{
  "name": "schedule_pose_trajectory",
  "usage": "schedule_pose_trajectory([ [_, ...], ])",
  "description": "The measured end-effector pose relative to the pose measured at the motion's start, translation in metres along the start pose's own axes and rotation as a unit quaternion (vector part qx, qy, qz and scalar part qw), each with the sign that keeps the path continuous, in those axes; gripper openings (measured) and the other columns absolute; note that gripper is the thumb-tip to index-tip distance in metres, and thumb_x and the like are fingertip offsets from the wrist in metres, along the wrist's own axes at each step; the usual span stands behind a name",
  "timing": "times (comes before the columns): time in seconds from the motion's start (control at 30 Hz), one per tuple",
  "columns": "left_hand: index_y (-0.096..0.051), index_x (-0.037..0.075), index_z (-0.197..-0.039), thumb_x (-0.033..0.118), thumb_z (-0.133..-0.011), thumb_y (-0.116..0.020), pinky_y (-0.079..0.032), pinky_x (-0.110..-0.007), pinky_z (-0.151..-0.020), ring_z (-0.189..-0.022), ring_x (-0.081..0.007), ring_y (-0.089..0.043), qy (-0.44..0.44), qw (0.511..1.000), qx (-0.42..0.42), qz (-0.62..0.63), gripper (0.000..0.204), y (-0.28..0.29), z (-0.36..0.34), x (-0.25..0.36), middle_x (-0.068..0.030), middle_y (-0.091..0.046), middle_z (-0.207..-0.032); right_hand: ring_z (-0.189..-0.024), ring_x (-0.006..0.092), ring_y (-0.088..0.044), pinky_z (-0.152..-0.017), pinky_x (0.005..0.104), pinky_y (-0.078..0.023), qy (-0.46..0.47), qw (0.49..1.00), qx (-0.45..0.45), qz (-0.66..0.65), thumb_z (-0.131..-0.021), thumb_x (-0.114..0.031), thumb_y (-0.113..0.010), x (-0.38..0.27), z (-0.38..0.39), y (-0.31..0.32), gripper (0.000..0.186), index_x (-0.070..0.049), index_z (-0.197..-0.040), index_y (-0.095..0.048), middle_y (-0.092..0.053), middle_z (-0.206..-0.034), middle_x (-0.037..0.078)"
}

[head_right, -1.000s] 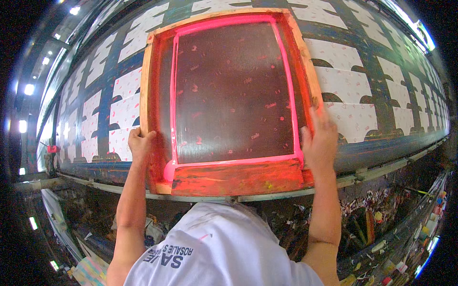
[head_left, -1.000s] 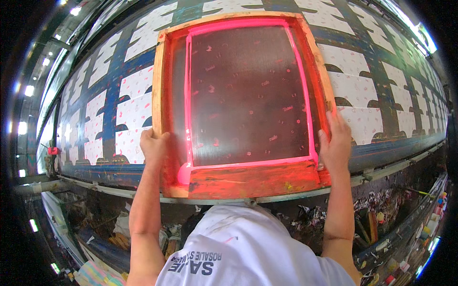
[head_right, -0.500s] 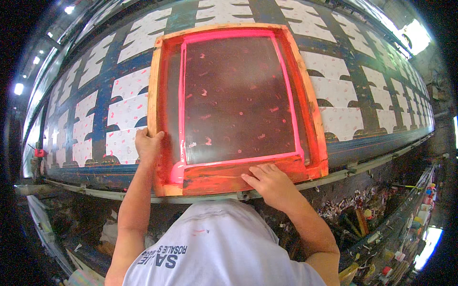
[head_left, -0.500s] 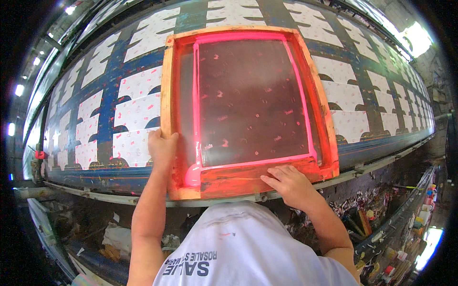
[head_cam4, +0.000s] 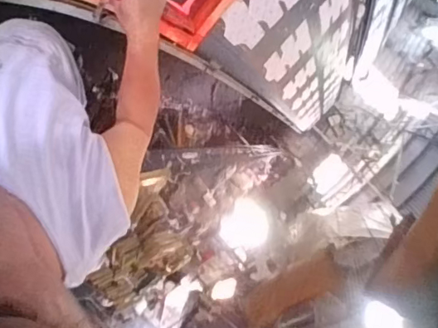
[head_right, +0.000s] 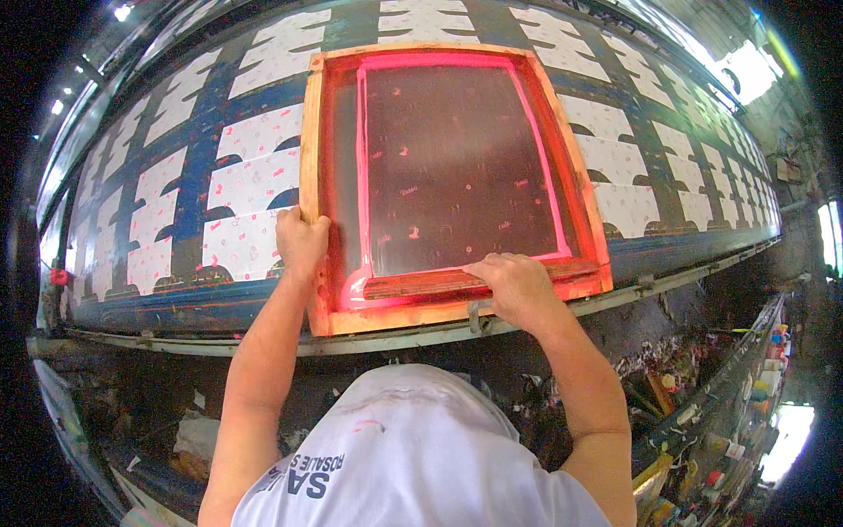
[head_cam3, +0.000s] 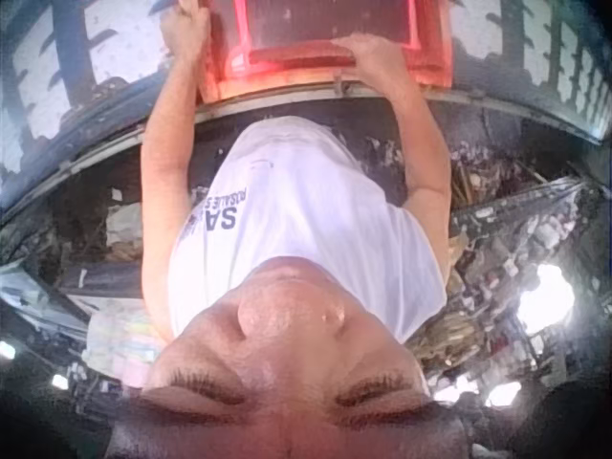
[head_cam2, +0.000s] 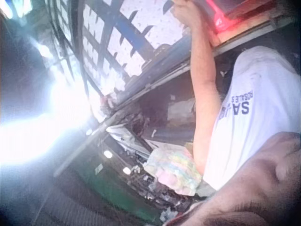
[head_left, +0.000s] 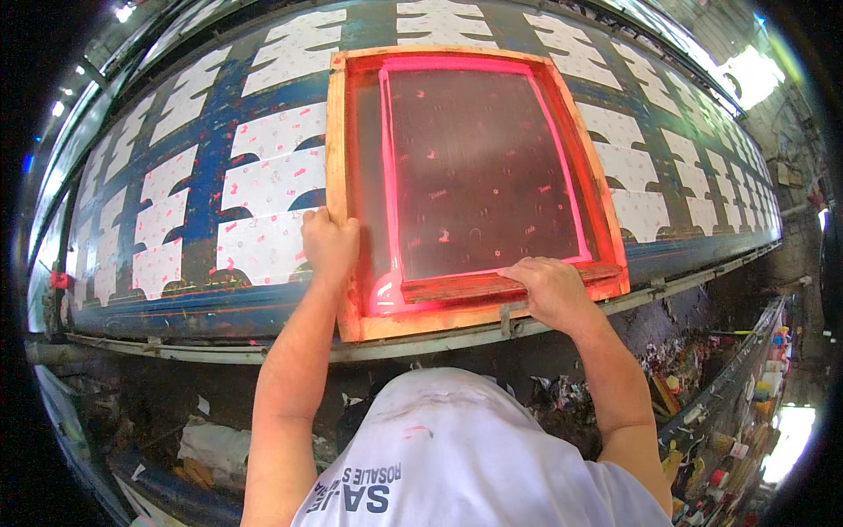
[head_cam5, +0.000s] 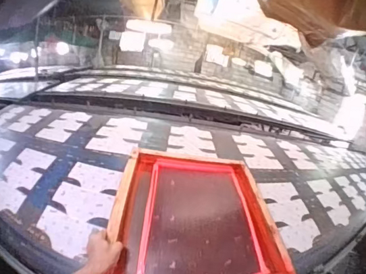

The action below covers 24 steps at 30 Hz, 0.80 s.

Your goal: The person pours pink ink into a screen printing frame and uses a squeegee to spread the ink evenly across the mesh. The person repeatedly pulls the squeegee across the frame to coat the screen with ink.

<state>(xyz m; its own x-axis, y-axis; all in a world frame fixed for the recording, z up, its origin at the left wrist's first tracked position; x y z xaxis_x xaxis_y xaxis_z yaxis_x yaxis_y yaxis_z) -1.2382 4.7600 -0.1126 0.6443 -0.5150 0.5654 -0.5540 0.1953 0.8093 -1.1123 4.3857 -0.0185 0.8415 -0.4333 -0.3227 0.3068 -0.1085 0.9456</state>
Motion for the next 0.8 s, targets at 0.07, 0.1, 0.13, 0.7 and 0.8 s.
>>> schedule_pose_trajectory([
  [0.07, -0.075, -0.012, -0.113, 0.024, -0.083, -0.080, -0.059, -0.058, -0.102, -0.117, -0.0494, -0.069, 0.008, 1.000, -0.010, -0.003, 0.047, -0.001, 0.001, 0.001, -0.0283, -0.068, -0.120, -0.115, 0.0372, -0.078, -0.097, 0.0500, -0.063, 0.008, 1.000, 0.020, 0.013, -0.084, 0.002, -0.073, -0.009, 0.011, -0.002, 0.046, -0.009, -0.127, -0.082, -0.083, -0.117, 0.017],
  [0.1, -0.074, -0.011, -0.113, 0.024, -0.083, -0.080, -0.059, -0.058, -0.102, -0.117, -0.0496, -0.069, 0.009, 1.000, -0.014, -0.006, 0.047, -0.001, 0.001, 0.001, -0.0284, -0.068, -0.120, -0.114, 0.0370, -0.078, -0.097, 0.0498, -0.063, 0.000, 0.999, 0.025, 0.026, -0.084, 0.001, -0.073, -0.012, 0.015, -0.006, 0.046, -0.009, -0.127, -0.082, -0.083, -0.118, 0.016],
  [0.13, -0.074, -0.011, -0.113, 0.024, -0.083, -0.080, -0.059, -0.059, -0.101, -0.118, -0.0497, -0.069, 0.007, 1.000, -0.013, -0.011, 0.047, 0.000, 0.001, 0.002, -0.0285, -0.068, -0.121, -0.114, 0.0368, -0.078, -0.097, 0.0497, -0.063, 0.005, 0.998, 0.043, 0.036, -0.084, 0.001, -0.074, -0.016, 0.018, -0.010, 0.046, -0.010, -0.127, -0.083, -0.083, -0.119, 0.016],
  [0.7, -0.075, -0.008, -0.102, 0.038, -0.102, -0.080, -0.054, -0.055, -0.084, -0.094, -0.0451, -0.067, 0.003, 1.000, 0.021, -0.021, 0.047, 0.001, 0.001, 0.008, -0.0243, -0.065, -0.101, -0.110, 0.0366, -0.076, -0.098, 0.0490, -0.060, 0.078, 0.974, 0.188, 0.103, -0.086, 0.002, -0.070, 0.097, -0.186, -0.013, 0.044, -0.012, -0.126, -0.082, -0.079, -0.113, 0.014],
  [0.8, -0.074, -0.007, -0.097, 0.037, -0.109, -0.073, -0.051, -0.054, -0.079, -0.087, -0.0419, -0.063, 0.016, 0.999, 0.027, -0.012, 0.046, 0.000, 0.000, 0.008, -0.0222, -0.063, -0.094, -0.110, 0.0380, -0.077, -0.098, 0.0504, -0.061, 0.080, 0.971, 0.189, 0.121, -0.088, 0.002, -0.069, 0.130, -0.250, -0.003, 0.046, -0.013, -0.129, -0.081, -0.079, -0.113, 0.015],
])
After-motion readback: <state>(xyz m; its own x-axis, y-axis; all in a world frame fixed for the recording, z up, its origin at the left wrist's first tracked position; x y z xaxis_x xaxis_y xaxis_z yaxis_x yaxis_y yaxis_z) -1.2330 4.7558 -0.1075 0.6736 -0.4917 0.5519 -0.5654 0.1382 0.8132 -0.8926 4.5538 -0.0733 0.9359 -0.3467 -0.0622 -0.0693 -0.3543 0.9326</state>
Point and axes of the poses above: each hand's wrist, its own z-axis away from the middle knuckle, its own y-axis out of the back of the hand, x = y × z, the point moved 7 cm from there along -z, towards the middle knuckle
